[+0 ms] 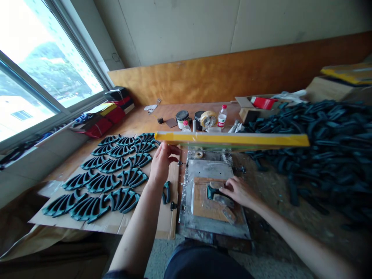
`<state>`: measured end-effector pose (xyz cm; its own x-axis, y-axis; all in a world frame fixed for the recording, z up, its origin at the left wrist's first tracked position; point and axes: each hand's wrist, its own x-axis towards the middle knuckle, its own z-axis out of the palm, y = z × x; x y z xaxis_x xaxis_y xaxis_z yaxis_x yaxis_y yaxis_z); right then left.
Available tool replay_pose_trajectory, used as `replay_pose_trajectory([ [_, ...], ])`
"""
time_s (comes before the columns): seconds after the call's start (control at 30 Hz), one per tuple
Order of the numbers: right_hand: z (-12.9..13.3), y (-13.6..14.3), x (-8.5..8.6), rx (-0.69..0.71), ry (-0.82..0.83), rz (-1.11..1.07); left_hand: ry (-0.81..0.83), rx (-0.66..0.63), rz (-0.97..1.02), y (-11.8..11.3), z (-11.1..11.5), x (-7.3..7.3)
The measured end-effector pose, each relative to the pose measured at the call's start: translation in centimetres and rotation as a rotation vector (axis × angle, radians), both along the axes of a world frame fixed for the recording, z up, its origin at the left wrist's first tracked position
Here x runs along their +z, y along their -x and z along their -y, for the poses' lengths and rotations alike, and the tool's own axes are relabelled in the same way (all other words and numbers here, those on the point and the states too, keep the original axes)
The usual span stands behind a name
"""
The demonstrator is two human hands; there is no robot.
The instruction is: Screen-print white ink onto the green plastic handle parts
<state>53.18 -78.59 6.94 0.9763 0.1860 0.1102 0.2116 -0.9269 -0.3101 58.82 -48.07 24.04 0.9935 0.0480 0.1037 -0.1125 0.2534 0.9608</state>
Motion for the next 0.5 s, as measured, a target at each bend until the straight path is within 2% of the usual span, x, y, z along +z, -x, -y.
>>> replay_pose_trajectory([
  [0.07,-1.8,1.2,-1.2,0.045,0.088,-0.02,0.037,0.04,0.012,-0.2,0.6,0.0],
  [0.13,-3.4,1.9,-1.0,0.015,0.111,-0.06,0.081,0.094,-0.062,1.2,1.5,-1.5],
  [0.2,-5.2,2.7,0.2,-0.045,0.041,-0.073,0.071,0.0,-0.297,4.2,2.7,-4.5],
  [0.23,-6.4,3.3,1.0,-0.073,-0.006,-0.04,0.044,-0.109,-0.461,6.2,3.5,-6.3],
  [0.27,-7.7,3.9,1.7,-0.08,-0.048,0.023,0.013,-0.285,-0.631,8.2,4.3,-8.1],
  [0.3,-9.0,4.5,2.2,-0.043,-0.083,0.098,0.045,-0.362,-0.729,10.0,5.0,-9.8],
  [0.37,-10.6,5.4,2.8,0.143,-0.144,0.195,0.161,-0.338,-0.809,12.8,5.8,-12.5],
  [0.4,-10.5,5.5,2.7,0.23,-0.173,0.205,0.204,-0.272,-0.815,13.5,5.6,-13.5],
  [0.43,-9.3,5.5,2.5,0.253,-0.195,0.202,0.211,-0.198,-0.81,13.7,4.9,-14.3],
  [0.47,-7.2,5.2,2.0,0.211,-0.207,0.191,0.178,-0.128,-0.796,13.5,3.8,-15.0],
  [0.5,-4.2,4.7,1.3,0.083,-0.211,0.191,0.108,-0.071,-0.784,12.9,2.2,-15.7],
])
